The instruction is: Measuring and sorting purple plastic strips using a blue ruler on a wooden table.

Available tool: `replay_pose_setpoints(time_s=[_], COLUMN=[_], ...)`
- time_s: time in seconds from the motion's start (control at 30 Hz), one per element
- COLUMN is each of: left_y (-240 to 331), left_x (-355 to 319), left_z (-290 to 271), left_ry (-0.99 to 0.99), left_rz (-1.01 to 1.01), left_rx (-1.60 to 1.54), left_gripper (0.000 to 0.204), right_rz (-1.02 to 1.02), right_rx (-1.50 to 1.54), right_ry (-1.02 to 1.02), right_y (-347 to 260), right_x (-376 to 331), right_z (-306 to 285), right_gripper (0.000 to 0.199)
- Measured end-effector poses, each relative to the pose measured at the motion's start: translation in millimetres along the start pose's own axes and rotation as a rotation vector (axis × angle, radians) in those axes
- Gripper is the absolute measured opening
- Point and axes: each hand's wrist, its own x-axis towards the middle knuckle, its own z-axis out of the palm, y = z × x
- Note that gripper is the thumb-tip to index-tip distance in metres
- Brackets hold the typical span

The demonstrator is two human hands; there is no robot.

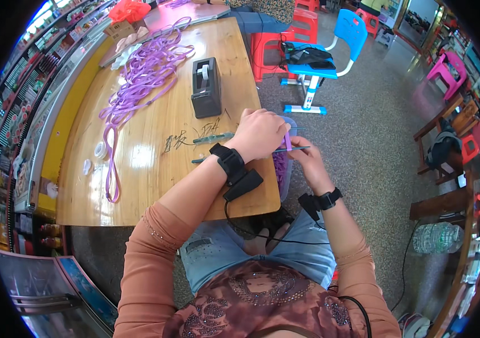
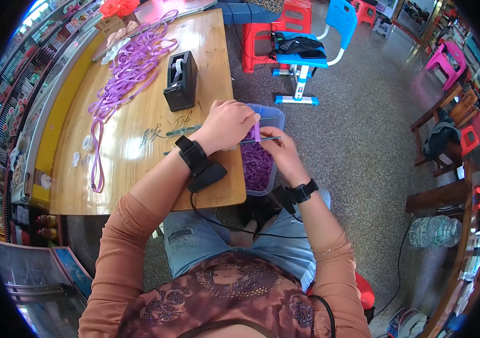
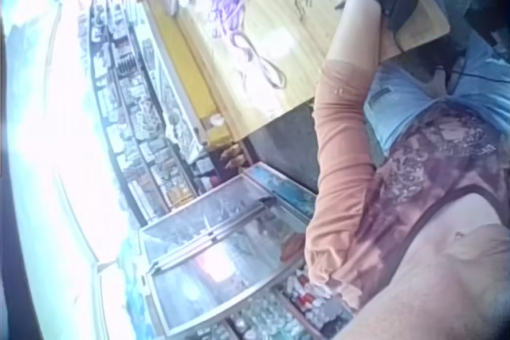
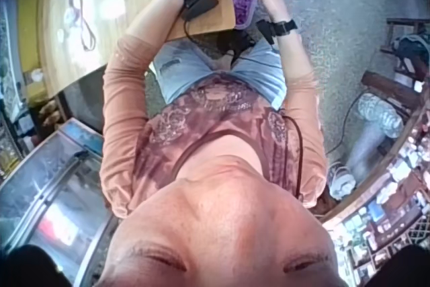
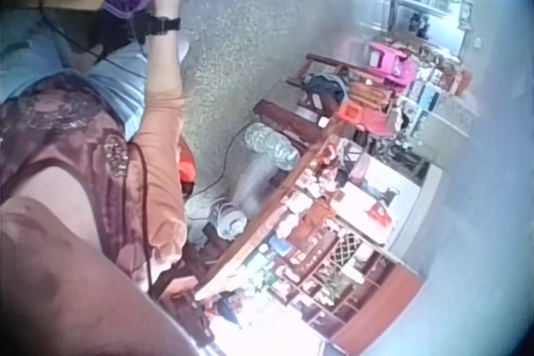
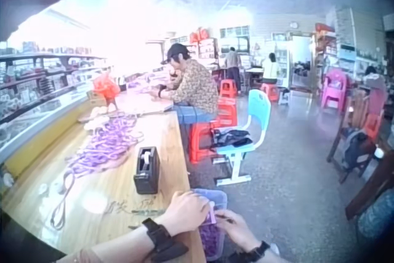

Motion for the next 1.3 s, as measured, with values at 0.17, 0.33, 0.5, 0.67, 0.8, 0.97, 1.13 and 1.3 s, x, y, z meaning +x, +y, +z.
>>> replay_pose_setpoints(time_s=[0.17, 0.33, 0.5, 0.67, 0.8, 0.97, 1.13, 1.3], left_y=[0.1, 0.4, -0.1, 2.5, 3.2, 1.2, 2.8, 2.5], left_x=[-0.4, -0.1, -0.9, -0.2, 1.6, -0.1, -0.6, 0.2], left_z=[-0.7, 0.8, 1.8, -2.8, -2.7, -1.0, -1.3, -2.3], left_ry=[0.001, 0.002, -0.004, -0.062, -0.069, -0.069, -0.057, -0.09], left_rz=[-0.019, -0.017, -0.024, -0.071, -0.072, -0.086, -0.076, -0.083], left_rx=[-0.01, 0.0, 0.0, 0.0, 0.011, 0.013, 0.002, 0.017], left_gripper=[0.03, 0.03, 0.031, 0.032, 0.033, 0.034, 0.035, 0.035], right_rz=[-0.06, -0.033, 0.1, -0.136, -0.463, -0.603, -0.599, -0.537], right_rx=[-0.065, -0.137, -0.32, -0.447, -0.572, -0.683, -0.715, -0.544], right_ry=[0.005, 0.024, 0.04, 0.06, -0.004, -0.048, 0.02, 0.07], right_y=[6.3, 12.4, 24.2, 15.0, -0.4, -18.5, -22.6, -27.7], right_x=[-3.0, -15.3, -57.8, -111.6, -116.7, -123.4, -131.5, -132.8], right_z=[17.1, 17.8, 12.0, 13.2, 6.8, 20.5, 22.0, 25.4], right_gripper=[0.022, 0.014, 0.012, 0.011, 0.013, 0.018, 0.019, 0.02])
